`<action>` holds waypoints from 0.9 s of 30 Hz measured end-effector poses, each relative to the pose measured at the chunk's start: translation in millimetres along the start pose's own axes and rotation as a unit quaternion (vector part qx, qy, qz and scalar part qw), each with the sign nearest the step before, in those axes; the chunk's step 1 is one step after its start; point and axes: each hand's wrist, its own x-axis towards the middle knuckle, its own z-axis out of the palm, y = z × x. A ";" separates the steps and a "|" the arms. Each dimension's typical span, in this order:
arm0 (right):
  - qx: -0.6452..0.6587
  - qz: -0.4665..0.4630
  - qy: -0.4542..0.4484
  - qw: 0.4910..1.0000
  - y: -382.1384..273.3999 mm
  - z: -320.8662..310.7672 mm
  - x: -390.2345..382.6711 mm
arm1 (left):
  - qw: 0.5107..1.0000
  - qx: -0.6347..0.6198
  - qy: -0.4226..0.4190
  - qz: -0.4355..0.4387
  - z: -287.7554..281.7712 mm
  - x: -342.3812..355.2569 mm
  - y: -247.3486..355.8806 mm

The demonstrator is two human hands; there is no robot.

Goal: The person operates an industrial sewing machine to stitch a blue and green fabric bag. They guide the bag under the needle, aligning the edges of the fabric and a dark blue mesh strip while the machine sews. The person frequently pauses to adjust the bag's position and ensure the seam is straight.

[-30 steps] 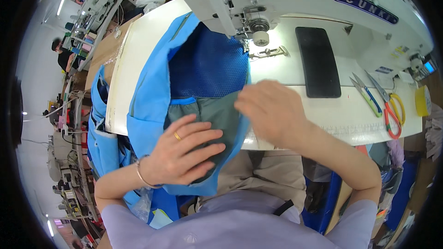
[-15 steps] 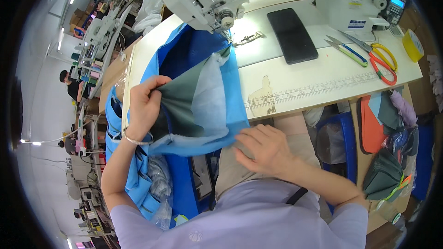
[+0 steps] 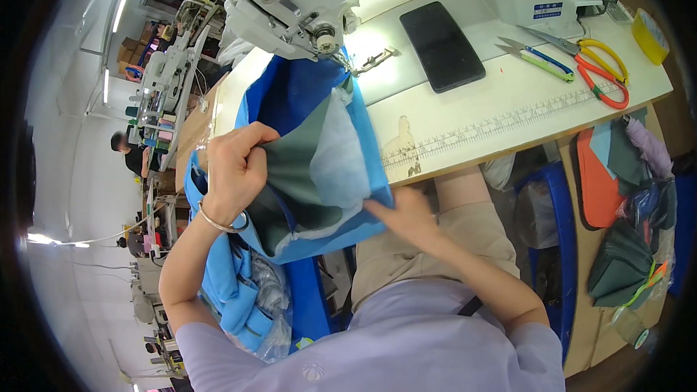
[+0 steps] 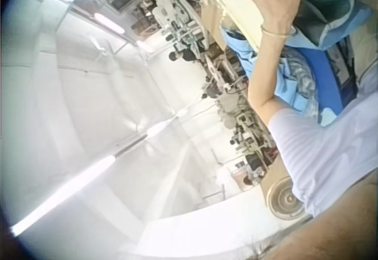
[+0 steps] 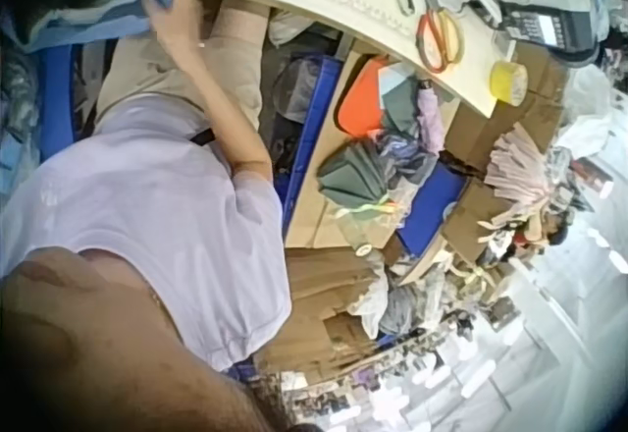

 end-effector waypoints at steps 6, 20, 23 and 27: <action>0.289 -0.033 -0.124 0.949 10.3 92.7 -32.3 | 0.998 -0.016 -0.054 0.034 44.6 -18.2 -7.1; 0.125 -0.082 -0.074 0.986 -50.4 27.0 -30.8 | 0.997 -0.055 -0.052 0.016 41.8 -23.9 -33.7; 0.055 -0.013 -0.121 0.991 -37.3 23.5 -29.3 | 0.993 -0.068 -0.074 0.055 64.2 -31.2 -24.9; 0.044 0.022 -0.133 0.990 -38.1 16.5 -25.7 | 0.993 -0.063 -0.098 0.023 84.8 -37.4 -25.2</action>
